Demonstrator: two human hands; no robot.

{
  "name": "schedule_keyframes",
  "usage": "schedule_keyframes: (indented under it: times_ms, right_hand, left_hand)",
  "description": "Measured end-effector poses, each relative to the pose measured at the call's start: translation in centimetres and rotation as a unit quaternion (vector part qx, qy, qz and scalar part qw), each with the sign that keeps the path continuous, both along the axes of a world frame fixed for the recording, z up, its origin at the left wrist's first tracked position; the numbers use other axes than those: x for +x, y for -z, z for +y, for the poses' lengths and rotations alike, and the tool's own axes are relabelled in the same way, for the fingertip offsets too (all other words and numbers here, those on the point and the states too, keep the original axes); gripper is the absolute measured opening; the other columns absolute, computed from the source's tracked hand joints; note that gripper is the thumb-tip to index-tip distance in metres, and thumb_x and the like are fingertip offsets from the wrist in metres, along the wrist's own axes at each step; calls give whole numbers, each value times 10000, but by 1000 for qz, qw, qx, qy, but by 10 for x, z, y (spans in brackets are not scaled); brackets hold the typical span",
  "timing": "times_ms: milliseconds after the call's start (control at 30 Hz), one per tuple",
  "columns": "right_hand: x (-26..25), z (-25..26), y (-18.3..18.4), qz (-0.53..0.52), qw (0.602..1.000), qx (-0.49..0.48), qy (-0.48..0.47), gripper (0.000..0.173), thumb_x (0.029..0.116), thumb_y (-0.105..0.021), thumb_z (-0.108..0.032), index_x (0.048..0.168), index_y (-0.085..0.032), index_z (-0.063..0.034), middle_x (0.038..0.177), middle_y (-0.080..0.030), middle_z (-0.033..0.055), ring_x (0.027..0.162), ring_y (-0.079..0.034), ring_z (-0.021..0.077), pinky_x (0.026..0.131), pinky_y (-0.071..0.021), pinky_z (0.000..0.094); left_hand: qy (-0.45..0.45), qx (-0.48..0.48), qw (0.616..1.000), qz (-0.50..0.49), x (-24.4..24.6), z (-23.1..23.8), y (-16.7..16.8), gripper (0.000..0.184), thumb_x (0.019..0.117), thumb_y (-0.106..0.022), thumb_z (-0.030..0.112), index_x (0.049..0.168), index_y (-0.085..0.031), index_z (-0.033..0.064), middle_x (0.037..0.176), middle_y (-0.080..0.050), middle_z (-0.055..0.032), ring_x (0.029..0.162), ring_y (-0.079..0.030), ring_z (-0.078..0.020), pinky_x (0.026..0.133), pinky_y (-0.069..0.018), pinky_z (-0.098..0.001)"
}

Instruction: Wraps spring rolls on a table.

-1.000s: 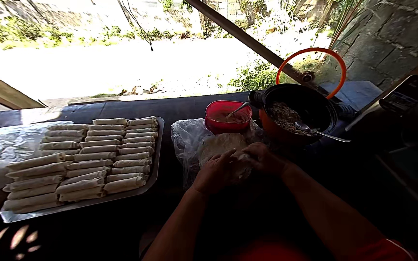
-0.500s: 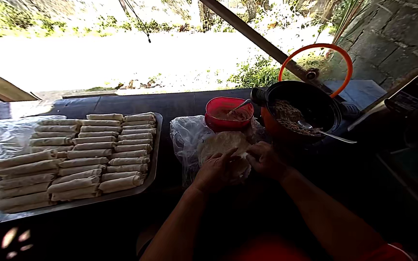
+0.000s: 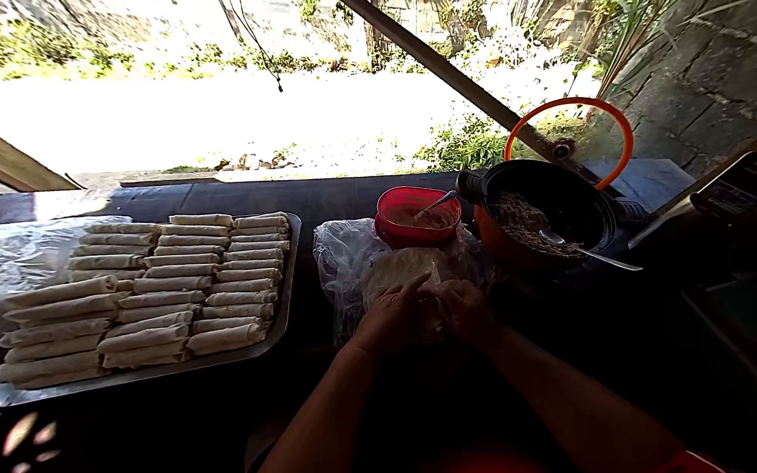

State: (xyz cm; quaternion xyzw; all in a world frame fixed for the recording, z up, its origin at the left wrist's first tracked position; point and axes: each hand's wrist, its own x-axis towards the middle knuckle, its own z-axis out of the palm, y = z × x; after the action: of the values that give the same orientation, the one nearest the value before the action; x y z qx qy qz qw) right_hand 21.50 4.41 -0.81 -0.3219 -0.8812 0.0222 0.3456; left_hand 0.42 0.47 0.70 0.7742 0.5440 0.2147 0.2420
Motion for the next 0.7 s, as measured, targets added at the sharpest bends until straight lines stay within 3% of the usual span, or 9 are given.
schedule_keyframes:
  times_ms: [167, 200, 267, 300, 400, 533, 700]
  right_hand:
    - [1, 0, 3, -14, 999, 37, -21, 214, 995, -566, -117, 1113, -743, -141, 1044, -759, 32, 1082, -710, 176, 974, -572, 377]
    - [1, 0, 2, -19, 999, 39, -22, 214, 994, -567, -113, 1114, -742, -141, 1050, -758, 34, 1087, -709, 179, 973, -572, 380]
    - [1, -2, 1, -35, 998, 41, -29, 208, 989, -578, -113, 1122, -736, -142, 1075, -755, 36, 1105, -703, 185, 979, -568, 382]
    - [2, -3, 2, -40, 998, 45, -32, 201, 988, -587, -118, 1124, -733, -143, 1090, -755, 34, 1116, -701, 189, 983, -567, 385]
    - [3, -3, 8, -41, 997, 60, -40, 179, 997, -594, -119, 1111, -732, -127, 1105, -755, 43, 1120, -701, 208, 979, -569, 398]
    - [4, -2, 10, -48, 995, 74, -55, 169, 1010, -578, -119, 1100, -721, -132, 1099, -752, 34, 1124, -695, 206, 980, -565, 399]
    - [10, -2, 11, -34, 995, 71, -69, 179, 1023, -569, -144, 1131, -712, -146, 1129, -747, 27, 1152, -686, 185, 1003, -558, 381]
  left_hand:
    - [-6, -30, 997, -68, -3, 3, 3, 756, 921, -636, 221, 1607, -319, 265, 1273, -698, 144, 1257, -590, -36, 1203, -350, -463]
    - [-8, -40, 995, -91, -3, 3, 1, 771, 913, -640, 200, 1610, -314, 248, 1255, -708, 126, 1211, -619, -35, 1170, -403, -441]
    - [-21, -83, 984, -156, -3, 6, -6, 741, 932, -603, 175, 1609, -307, 227, 1202, -728, 77, 1048, -691, -44, 1004, -551, -358]
    - [-31, -111, 974, -194, -2, 9, -10, 715, 947, -569, 177, 1609, -301, 212, 1185, -736, 44, 1006, -711, -67, 946, -581, -348]
    - [-95, -169, 940, -280, 5, 21, -18, 673, 971, -561, 251, 1594, -322, 164, 1122, -747, -42, 985, -739, -140, 906, -620, -390]
    - [-209, -149, 948, -187, 15, 41, -19, 648, 930, -728, 337, 1498, -462, 177, 933, -765, -2, 826, -733, -115, 849, -600, -388]
    - [-242, -124, 952, -143, 16, 43, -11, 607, 871, -750, 270, 1431, -532, 188, 917, -758, 32, 817, -728, -106, 833, -607, -399]
